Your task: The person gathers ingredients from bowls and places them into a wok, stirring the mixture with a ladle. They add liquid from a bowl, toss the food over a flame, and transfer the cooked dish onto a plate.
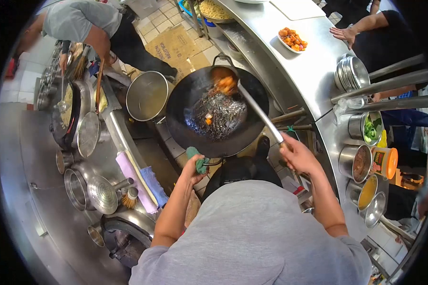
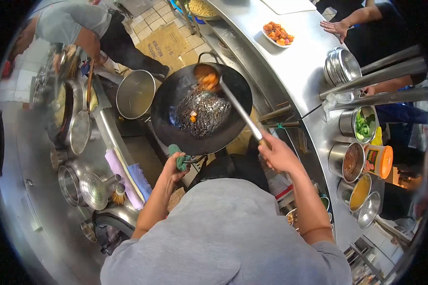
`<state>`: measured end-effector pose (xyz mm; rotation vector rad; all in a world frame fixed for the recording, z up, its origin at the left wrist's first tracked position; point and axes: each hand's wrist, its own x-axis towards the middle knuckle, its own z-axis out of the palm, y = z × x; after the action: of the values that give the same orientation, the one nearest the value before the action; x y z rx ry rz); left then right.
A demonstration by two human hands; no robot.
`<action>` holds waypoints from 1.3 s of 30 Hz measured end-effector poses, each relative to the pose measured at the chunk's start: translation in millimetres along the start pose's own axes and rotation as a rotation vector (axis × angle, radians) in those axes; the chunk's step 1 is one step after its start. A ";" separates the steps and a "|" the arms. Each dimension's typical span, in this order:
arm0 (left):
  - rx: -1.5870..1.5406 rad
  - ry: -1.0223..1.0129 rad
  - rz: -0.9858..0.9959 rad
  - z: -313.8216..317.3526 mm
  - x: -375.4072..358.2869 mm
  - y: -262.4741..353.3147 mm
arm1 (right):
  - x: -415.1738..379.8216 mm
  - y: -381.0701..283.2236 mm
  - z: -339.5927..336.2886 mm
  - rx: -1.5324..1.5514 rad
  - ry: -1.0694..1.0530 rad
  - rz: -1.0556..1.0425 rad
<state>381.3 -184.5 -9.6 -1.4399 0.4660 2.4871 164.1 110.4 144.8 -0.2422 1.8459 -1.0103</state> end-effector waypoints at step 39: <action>0.322 0.425 0.388 51.3 90.4 -17.1 | 49.1 89.7 34.0 1.060 -0.644 0.275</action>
<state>302.0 -145.6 -67.0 -1.8744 1.2705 2.2024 190.6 121.8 40.9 0.2970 0.5980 -1.3637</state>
